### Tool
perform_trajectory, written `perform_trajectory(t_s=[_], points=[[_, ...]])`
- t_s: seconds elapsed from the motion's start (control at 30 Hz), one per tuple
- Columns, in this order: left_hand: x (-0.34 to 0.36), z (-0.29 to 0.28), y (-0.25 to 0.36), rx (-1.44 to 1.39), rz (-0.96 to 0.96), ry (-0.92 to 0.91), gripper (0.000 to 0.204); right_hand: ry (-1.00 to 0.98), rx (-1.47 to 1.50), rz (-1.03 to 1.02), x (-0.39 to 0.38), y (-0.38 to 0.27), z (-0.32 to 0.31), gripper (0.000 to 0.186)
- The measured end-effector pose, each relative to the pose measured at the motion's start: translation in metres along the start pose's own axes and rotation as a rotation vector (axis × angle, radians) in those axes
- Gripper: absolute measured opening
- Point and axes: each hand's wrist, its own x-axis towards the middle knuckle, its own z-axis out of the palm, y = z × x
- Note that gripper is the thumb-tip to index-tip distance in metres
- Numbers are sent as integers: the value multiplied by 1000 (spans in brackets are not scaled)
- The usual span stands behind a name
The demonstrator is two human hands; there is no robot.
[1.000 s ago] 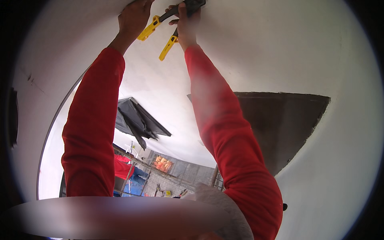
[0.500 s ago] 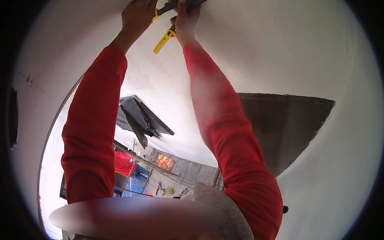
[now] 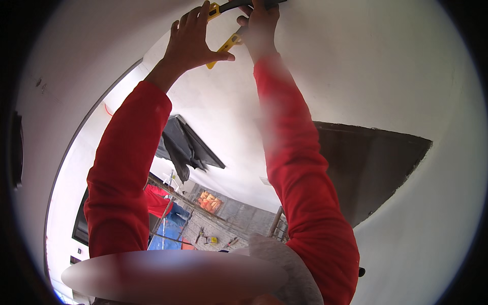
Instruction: The person drills holes in the ceiling, then uses a manual toggle bolt tool to install anchors. The person repeats this sequence at multiple ceiling locations while standing on a scaffold.
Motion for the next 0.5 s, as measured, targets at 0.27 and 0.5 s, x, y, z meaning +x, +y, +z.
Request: perform_trajectory(t_s=[0.27, 0.5], points=[[1, -8, -3, 134, -53, 3, 126, -64, -21, -28, 6, 18, -5, 34], [4, -9, -12, 126, -16, 55, 119, -484, 379, 51, 3, 63, 0, 79]])
